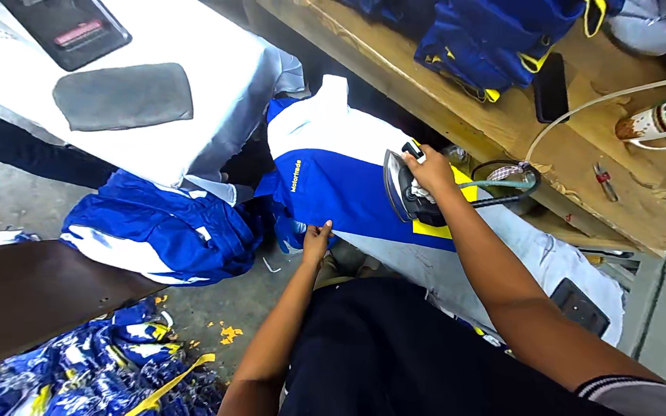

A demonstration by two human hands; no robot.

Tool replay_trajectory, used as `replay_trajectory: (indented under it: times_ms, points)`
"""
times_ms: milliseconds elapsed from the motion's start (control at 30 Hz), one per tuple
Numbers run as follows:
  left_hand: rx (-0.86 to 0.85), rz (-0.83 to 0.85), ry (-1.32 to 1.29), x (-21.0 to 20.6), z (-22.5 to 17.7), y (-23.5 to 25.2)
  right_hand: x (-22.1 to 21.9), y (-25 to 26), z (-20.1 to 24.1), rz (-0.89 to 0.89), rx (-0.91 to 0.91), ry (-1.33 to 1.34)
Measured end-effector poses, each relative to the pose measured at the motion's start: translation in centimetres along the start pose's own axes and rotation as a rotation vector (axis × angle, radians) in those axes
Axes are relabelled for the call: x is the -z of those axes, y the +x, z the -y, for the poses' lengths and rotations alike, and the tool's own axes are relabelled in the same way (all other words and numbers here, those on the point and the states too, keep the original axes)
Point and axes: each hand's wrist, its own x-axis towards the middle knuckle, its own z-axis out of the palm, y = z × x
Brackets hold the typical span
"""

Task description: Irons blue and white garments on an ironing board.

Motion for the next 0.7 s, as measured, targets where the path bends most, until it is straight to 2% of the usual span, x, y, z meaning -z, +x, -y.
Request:
replay_trajectory:
  times_ms: [200,333,500,700]
  points:
    - [-0.042,-0.019,0.013,0.1,0.4,-0.1,0.0,5.3,5.3,-0.022,0.065,0.048]
    - [-0.058,-0.027,0.037,-0.1,0.3,-0.4,0.3,6.9,7.0,-0.008,0.071,0.052]
    - [-0.055,-0.041,0.084,-0.1,0.4,-0.4,-0.1,4.0,5.1,0.062,0.142,-0.037]
    - [-0.023,-0.049,0.116,0.3,0.4,-0.5,0.8,-2.2,-1.2,0.178,0.121,-0.065]
